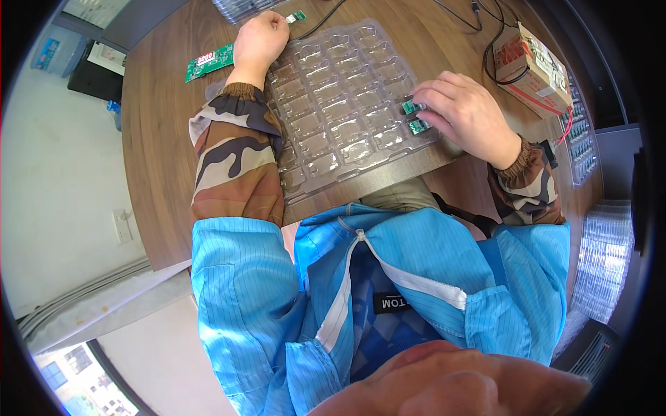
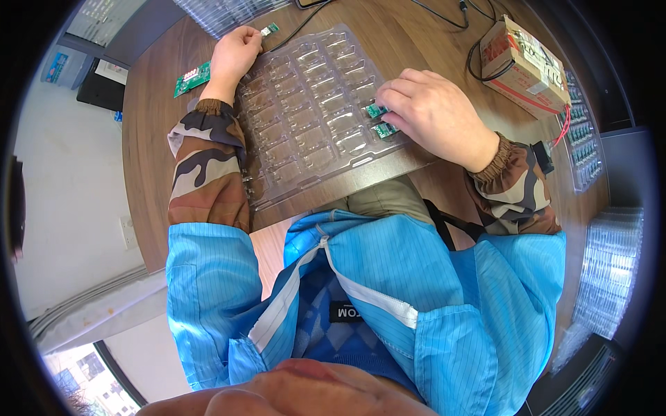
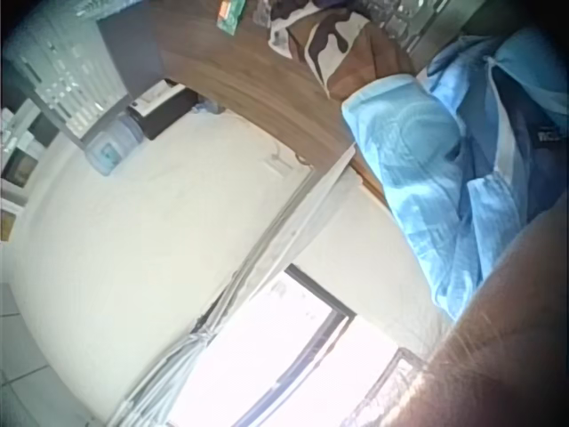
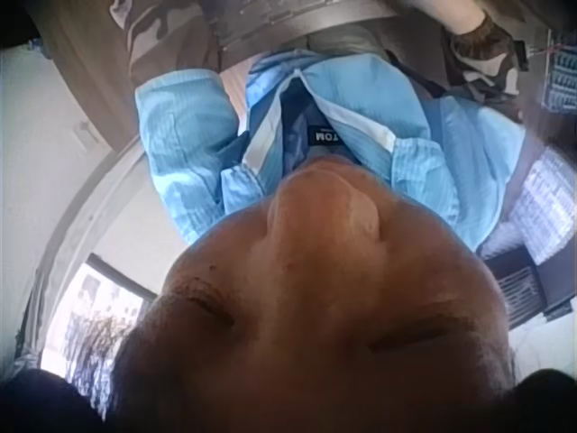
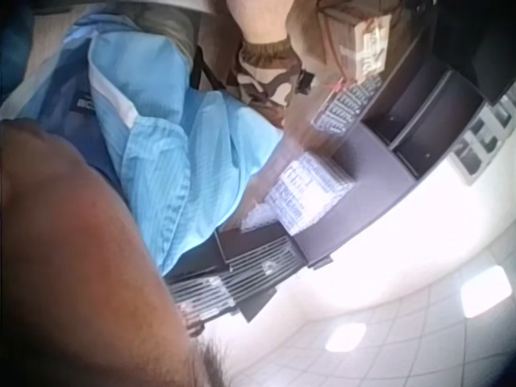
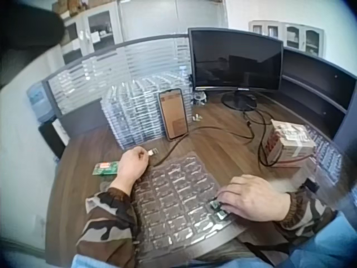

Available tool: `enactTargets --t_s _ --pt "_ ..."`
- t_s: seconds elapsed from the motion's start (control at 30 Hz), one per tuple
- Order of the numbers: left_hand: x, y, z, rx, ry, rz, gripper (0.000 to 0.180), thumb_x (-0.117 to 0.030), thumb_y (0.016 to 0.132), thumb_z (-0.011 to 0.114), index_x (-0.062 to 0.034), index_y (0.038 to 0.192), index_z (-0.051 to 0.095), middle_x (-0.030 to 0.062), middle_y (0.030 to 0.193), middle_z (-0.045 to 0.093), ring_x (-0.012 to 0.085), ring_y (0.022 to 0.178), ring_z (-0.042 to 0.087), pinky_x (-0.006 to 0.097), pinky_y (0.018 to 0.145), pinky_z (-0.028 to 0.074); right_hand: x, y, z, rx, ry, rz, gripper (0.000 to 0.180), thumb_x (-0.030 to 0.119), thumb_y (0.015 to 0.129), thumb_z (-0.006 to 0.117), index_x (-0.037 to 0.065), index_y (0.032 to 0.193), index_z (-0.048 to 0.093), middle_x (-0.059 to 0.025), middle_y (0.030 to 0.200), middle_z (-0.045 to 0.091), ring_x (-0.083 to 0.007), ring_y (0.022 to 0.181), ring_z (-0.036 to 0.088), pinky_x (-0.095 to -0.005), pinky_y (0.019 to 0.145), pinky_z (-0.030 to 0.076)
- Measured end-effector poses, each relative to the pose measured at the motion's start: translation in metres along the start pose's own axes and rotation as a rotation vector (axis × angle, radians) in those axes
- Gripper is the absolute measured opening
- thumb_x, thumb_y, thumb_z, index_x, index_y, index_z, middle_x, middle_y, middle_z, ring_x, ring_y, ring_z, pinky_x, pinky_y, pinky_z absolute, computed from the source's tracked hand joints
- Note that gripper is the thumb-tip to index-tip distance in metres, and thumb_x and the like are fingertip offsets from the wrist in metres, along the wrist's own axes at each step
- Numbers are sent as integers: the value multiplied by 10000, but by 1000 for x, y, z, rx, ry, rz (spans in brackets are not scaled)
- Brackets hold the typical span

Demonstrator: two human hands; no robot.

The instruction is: Picking up small electronic components and placing them into specific slots in a plastic tray.

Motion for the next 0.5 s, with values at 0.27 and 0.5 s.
enactTargets --t_s 0.27,0.5 --pt "-2 -1 -4 -35 15 16 264 -293 770 507 -66 849 616 55 692 632 202 686 607 303 642 457 -13 11 4 30 290 63 193 57 678 625 63 864 576 -54 812 568 -227 758 550 -320 650 454" --pt "-3 -6 -4 10 -33 -53 246 -286 748 490 -117 863 626 124 864 617 309 847 570 385 747 452 -83 70 36 -122 921 285 154 72 767 611 13 906 579 -35 827 588 -86 754 565 -213 669 464"
Point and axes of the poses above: each hand's wrist, its own y-axis towards the middle knuckle, its own z-axis out of the palm, x = y × z, the point moved 8 cm from there along y, towards the middle knuckle
